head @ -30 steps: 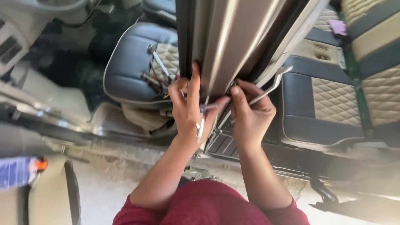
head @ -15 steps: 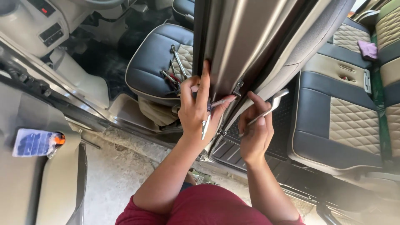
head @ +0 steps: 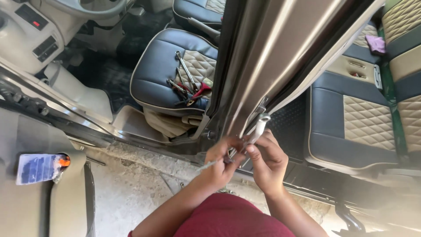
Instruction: The person uses a wrench to tighten a bolt on the lower hinge of a car door. They then pick up a bolt and a nut from the seat and proceed to install them into the door frame, securing them with the wrench.
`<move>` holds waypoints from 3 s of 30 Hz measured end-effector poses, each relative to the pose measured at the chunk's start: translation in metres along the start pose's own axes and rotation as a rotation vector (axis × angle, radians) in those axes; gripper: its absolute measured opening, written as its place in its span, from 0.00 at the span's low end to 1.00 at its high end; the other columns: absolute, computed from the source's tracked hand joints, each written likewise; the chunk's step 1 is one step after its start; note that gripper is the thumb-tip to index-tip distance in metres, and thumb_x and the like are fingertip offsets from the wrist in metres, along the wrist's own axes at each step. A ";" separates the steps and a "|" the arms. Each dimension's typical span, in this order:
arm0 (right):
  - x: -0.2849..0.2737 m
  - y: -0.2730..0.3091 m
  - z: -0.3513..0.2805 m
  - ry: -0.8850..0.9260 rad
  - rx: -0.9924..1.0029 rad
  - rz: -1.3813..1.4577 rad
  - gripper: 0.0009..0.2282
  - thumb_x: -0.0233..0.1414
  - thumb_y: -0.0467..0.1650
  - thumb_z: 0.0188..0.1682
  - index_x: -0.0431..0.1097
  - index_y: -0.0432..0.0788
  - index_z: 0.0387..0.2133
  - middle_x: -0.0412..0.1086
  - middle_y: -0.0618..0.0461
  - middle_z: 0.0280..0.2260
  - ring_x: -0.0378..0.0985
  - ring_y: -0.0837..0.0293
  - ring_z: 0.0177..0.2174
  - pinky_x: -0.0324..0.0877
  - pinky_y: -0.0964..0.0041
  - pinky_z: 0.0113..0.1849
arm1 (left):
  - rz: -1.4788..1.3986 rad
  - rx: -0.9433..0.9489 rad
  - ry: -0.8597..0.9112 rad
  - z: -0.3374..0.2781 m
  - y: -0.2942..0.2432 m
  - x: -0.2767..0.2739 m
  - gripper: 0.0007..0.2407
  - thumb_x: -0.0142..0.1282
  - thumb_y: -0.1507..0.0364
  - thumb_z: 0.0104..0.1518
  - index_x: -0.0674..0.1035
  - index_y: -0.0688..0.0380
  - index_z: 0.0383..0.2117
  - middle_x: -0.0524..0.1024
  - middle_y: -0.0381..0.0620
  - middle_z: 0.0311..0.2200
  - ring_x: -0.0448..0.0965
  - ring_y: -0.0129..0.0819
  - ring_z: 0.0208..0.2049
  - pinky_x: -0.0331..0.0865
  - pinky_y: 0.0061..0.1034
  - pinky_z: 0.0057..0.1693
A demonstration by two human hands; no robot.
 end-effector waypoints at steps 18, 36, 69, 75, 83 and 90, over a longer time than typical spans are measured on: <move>-0.005 0.028 0.067 -0.190 -0.271 -0.568 0.03 0.57 0.18 0.57 0.79 0.26 0.39 0.73 0.41 0.28 0.77 0.53 0.20 0.72 0.64 0.23 | 0.167 -0.058 0.024 -0.013 -0.009 -0.046 0.11 0.53 0.72 0.64 0.81 0.58 0.23 0.72 0.45 0.09 0.77 0.45 0.13 0.75 0.30 0.27; -0.014 0.020 0.076 -0.194 -0.006 -0.446 0.04 0.66 0.22 0.51 0.79 0.34 0.35 0.70 0.51 0.25 0.74 0.63 0.27 0.70 0.67 0.34 | 0.167 -0.012 0.060 0.011 -0.015 -0.031 0.11 0.53 0.72 0.64 0.80 0.57 0.22 0.70 0.44 0.08 0.77 0.44 0.14 0.75 0.28 0.28; -0.009 0.030 0.080 -0.120 -0.350 -0.687 0.02 0.61 0.23 0.56 0.78 0.34 0.34 0.60 0.48 0.27 0.74 0.48 0.24 0.73 0.57 0.31 | 0.120 -0.099 0.045 -0.008 -0.013 -0.035 0.11 0.52 0.72 0.65 0.82 0.58 0.24 0.72 0.42 0.08 0.78 0.39 0.13 0.75 0.27 0.29; -0.008 0.034 0.079 -0.122 -0.199 -0.584 0.02 0.62 0.22 0.56 0.77 0.32 0.36 0.58 0.47 0.29 0.73 0.51 0.28 0.71 0.55 0.36 | 0.126 -0.089 0.065 -0.008 -0.010 -0.037 0.11 0.51 0.72 0.65 0.82 0.58 0.24 0.73 0.43 0.09 0.77 0.39 0.13 0.75 0.27 0.29; -0.022 0.009 0.076 -0.125 -0.222 -0.476 0.07 0.68 0.22 0.50 0.80 0.33 0.39 0.56 0.51 0.26 0.68 0.57 0.29 0.69 0.59 0.38 | 0.113 -0.076 0.059 -0.010 -0.010 -0.034 0.11 0.52 0.72 0.65 0.82 0.57 0.24 0.72 0.42 0.08 0.77 0.40 0.13 0.75 0.27 0.28; -0.023 0.018 0.084 -0.030 -0.509 -0.569 0.10 0.69 0.17 0.45 0.82 0.34 0.39 0.60 0.50 0.26 0.65 0.51 0.30 0.70 0.55 0.42 | 0.114 -0.056 0.049 -0.011 -0.008 -0.035 0.11 0.52 0.73 0.65 0.82 0.58 0.23 0.71 0.42 0.08 0.77 0.41 0.13 0.75 0.28 0.28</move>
Point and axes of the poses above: each hand's wrist, its own z-axis towards the middle knuckle, its own x-axis out of the palm, y = z × x, the point moved 4 cm from there along z, towards the middle knuckle
